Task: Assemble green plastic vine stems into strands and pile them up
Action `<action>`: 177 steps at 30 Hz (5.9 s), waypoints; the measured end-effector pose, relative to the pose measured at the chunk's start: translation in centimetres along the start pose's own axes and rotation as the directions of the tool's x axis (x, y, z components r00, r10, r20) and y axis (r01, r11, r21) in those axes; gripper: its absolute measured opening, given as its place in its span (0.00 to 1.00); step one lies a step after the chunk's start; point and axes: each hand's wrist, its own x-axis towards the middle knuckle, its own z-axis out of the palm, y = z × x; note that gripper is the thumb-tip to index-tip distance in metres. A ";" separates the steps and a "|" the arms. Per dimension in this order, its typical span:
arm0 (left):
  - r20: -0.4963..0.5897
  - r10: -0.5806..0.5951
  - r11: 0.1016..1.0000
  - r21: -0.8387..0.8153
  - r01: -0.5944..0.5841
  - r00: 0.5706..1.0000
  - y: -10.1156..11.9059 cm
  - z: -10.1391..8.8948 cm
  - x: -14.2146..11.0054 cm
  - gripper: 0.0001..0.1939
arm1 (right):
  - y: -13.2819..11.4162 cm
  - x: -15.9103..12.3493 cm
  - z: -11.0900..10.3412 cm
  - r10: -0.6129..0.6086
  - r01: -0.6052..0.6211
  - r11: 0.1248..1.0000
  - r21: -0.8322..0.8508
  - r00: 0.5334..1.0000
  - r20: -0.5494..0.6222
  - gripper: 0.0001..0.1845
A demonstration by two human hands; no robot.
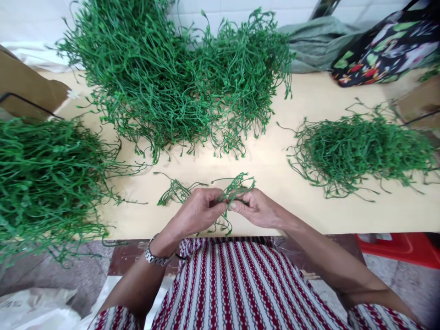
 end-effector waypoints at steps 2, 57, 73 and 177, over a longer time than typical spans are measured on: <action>0.057 -0.017 0.998 -0.062 0.020 0.998 0.1 0.1 -0.1 0.09 | -0.1 -0.3 -0.1 -0.008 0.008 1.000 -0.027 1.000 0.016 0.10; 0.116 -0.064 0.992 0.118 0.050 0.991 1.7 0.0 0.5 0.09 | 0.2 -0.4 -1.3 -0.291 0.256 0.870 -0.421 0.956 -0.020 0.09; 0.085 0.001 0.996 0.086 -0.009 0.996 1.9 0.5 0.3 0.06 | 0.2 -1.2 -0.1 -0.223 0.199 0.831 -0.520 0.975 0.017 0.10; -0.170 0.063 0.987 -0.136 -0.087 0.983 -0.2 1.0 1.0 0.03 | 1.4 -0.4 1.0 -0.231 0.124 0.945 -0.301 0.907 -0.353 0.07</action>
